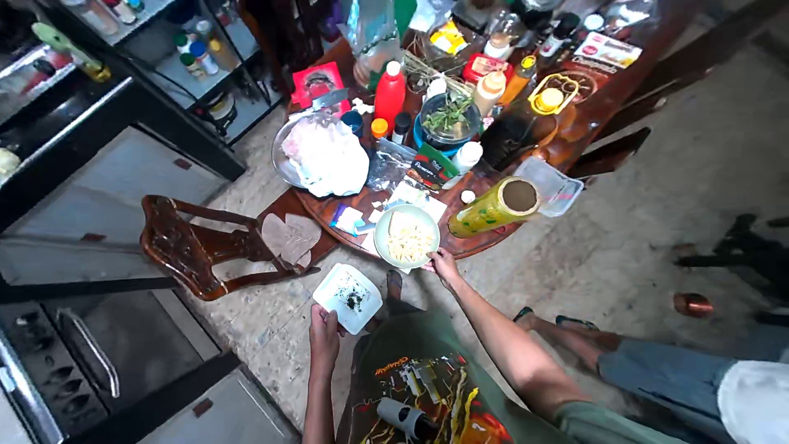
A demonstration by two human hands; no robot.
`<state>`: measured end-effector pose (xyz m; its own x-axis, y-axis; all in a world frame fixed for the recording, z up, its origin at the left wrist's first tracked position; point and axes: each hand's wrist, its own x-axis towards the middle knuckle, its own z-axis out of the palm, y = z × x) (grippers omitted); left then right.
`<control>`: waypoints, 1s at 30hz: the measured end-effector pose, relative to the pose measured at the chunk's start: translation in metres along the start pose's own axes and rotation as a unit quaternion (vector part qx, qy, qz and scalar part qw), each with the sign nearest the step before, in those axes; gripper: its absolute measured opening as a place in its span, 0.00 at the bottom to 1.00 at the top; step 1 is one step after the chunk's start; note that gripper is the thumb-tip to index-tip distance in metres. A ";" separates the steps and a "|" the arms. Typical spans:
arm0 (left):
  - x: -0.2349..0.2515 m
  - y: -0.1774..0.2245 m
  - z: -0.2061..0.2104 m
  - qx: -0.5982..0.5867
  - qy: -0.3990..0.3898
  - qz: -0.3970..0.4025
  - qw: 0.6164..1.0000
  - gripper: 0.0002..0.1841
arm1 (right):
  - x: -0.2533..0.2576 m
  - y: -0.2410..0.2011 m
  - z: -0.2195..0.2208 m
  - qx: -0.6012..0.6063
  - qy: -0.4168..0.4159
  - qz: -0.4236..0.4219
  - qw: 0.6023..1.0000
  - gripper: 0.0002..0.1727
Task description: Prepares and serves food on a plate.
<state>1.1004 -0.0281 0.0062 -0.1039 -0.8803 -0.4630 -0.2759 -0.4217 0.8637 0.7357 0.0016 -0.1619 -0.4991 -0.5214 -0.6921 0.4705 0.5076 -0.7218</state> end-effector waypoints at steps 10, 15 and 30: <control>0.045 0.010 0.051 0.020 -0.027 -0.017 0.999 0.08 | -0.003 -0.009 -0.021 -0.095 -0.015 0.018 0.995 0.26; 0.064 0.013 0.066 0.042 -0.028 -0.023 0.998 0.08 | -0.001 -0.011 -0.034 -0.116 -0.010 -0.003 0.993 0.26; 0.116 0.030 0.052 0.080 -0.076 -0.003 0.994 0.10 | -0.034 -0.029 -0.041 -0.310 0.126 -0.099 0.937 0.18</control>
<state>1.0301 -0.1313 -0.0316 -0.2415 -0.8295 -0.5036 -0.4246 -0.3764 0.8235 0.7096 0.0328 -0.1174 -0.7254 -0.5084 -0.4640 -0.1238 0.7595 -0.6387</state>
